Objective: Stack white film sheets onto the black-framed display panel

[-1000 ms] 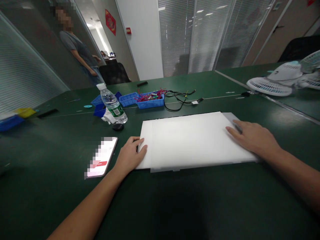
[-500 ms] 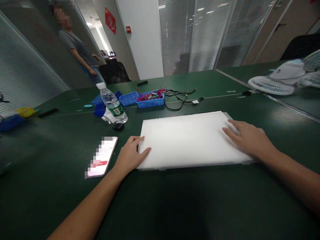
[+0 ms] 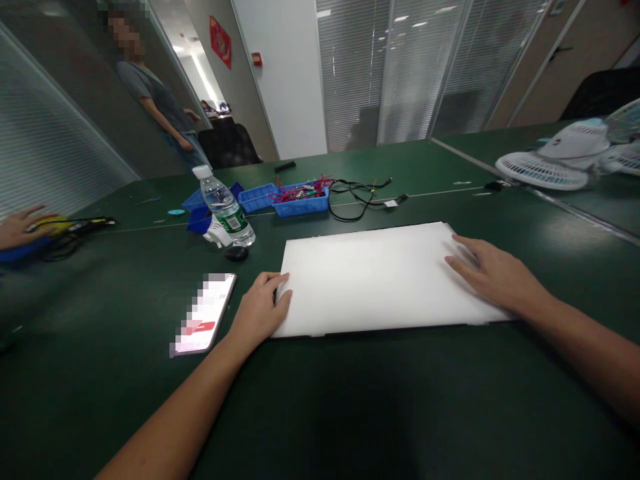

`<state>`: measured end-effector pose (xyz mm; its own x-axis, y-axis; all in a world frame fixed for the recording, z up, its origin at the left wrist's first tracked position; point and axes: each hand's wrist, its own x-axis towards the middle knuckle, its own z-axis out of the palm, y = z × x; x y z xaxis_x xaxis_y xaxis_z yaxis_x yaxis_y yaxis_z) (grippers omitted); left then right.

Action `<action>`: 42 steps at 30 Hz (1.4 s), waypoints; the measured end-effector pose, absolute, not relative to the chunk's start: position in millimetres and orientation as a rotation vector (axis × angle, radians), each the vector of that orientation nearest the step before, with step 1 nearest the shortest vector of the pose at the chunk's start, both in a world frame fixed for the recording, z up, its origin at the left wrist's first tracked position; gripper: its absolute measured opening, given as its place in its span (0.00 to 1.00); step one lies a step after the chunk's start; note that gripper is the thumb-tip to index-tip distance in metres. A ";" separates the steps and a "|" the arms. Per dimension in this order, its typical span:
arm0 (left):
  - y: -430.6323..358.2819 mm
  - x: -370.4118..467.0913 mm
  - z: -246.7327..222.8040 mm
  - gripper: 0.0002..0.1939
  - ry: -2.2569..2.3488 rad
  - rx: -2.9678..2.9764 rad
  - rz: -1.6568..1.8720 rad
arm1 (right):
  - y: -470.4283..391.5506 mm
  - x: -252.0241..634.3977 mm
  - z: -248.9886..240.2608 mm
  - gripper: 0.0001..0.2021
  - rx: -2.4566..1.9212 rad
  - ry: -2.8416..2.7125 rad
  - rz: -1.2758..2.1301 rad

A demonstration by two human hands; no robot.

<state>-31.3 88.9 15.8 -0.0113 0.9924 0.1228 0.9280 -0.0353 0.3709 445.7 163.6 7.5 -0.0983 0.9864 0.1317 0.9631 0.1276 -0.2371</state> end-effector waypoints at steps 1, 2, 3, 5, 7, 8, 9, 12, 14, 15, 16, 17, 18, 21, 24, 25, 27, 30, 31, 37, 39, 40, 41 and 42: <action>88.9 -31.4 15.7 0.26 2.046 2.070 0.530 | 163.6 445.8 7.3 0.40 -1.913 -2.150 0.136; 88.8 -31.2 16.0 0.26 2.045 2.068 0.531 | 163.7 446.0 7.1 0.39 -1.911 -2.148 0.142; 88.7 -30.8 16.6 0.26 2.046 2.064 0.528 | 163.9 446.2 7.0 0.39 -1.911 -2.145 0.147; 88.6 -30.1 18.1 0.26 2.047 2.056 0.523 | 164.5 446.6 7.8 0.39 -1.916 -2.130 0.157; 88.8 -29.8 18.9 0.26 2.044 2.047 0.520 | 165.2 447.3 9.4 0.38 -1.928 -2.115 0.174; 89.0 -29.8 18.9 0.26 2.042 2.044 0.521 | 165.5 447.7 10.2 0.38 -1.935 -2.109 0.185; 89.2 -30.1 18.5 0.26 2.041 2.041 0.522 | 165.8 448.1 11.0 0.38 -1.942 -2.108 0.200; 89.9 -31.3 16.3 0.25 2.044 2.062 0.526 | 166.2 449.7 12.2 0.38 -1.940 -2.165 0.222; 90.5 -32.2 14.9 0.25 2.044 2.081 0.524 | 166.3 450.2 11.8 0.37 -1.923 -2.222 0.204; 90.9 -32.6 14.6 0.25 2.047 2.087 0.522 | 166.4 450.3 11.4 0.36 -1.915 -2.239 0.195; 91.1 -32.8 14.6 0.25 2.049 2.087 0.515 | 166.7 450.3 10.9 0.36 -1.909 -2.249 0.193; 91.3 -32.9 14.9 0.25 2.054 2.082 0.509 | 167.0 450.3 10.3 0.37 -1.904 -2.249 0.198; 91.3 -32.7 15.6 0.25 2.058 2.073 0.503 | 167.6 450.6 9.7 0.37 -1.902 -2.239 0.201; 88.9 -29.8 19.7 0.27 2.098 2.083 0.448 | 169.4 454.8 8.3 0.38 -1.902 -2.200 0.200; 81.8 -22.9 26.1 0.34 2.232 2.170 0.331 | 169.5 464.0 9.5 0.38 -1.756 -2.345 0.160; 78.7 -20.1 28.3 0.38 2.236 2.224 0.304 | 168.4 466.7 10.8 0.39 -1.638 -2.452 0.133; 72.9 -14.6 31.8 0.45 2.106 2.369 0.280 | 164.5 468.2 14.3 0.40 -1.361 -2.648 0.074; 67.6 -8.5 33.4 0.50 1.846 2.528 0.262 | 155.2 457.4 19.5 0.45 -1.041 -2.789 0.024; 67.0 -7.1 32.8 0.52 1.824 2.537 0.252 | 152.0 451.1 20.7 0.46 -0.977 -2.807 0.014; 68.7 0.0 26.3 0.61 1.856 2.469 0.135 | 144.0 425.8 20.0 0.48 -0.822 -2.890 0.030; 68.9 3.0 26.0 0.60 1.847 2.440 0.064 | 146.2 428.3 17.8 0.46 -0.826 -2.885 0.040; 68.8 4.5 26.4 0.59 1.847 2.429 0.034 | 147.8 430.8 16.4 0.45 -0.824 -2.877 0.039; 68.5 5.8 27.2 0.59 1.850 2.424 0.015 | 149.6 433.5 14.9 0.45 -0.816 -2.867 0.037; 68.1 7.0 28.2 0.59 1.851 2.424 0.004 | 151.4 436.1 13.2 0.46 -0.799 -2.857 0.038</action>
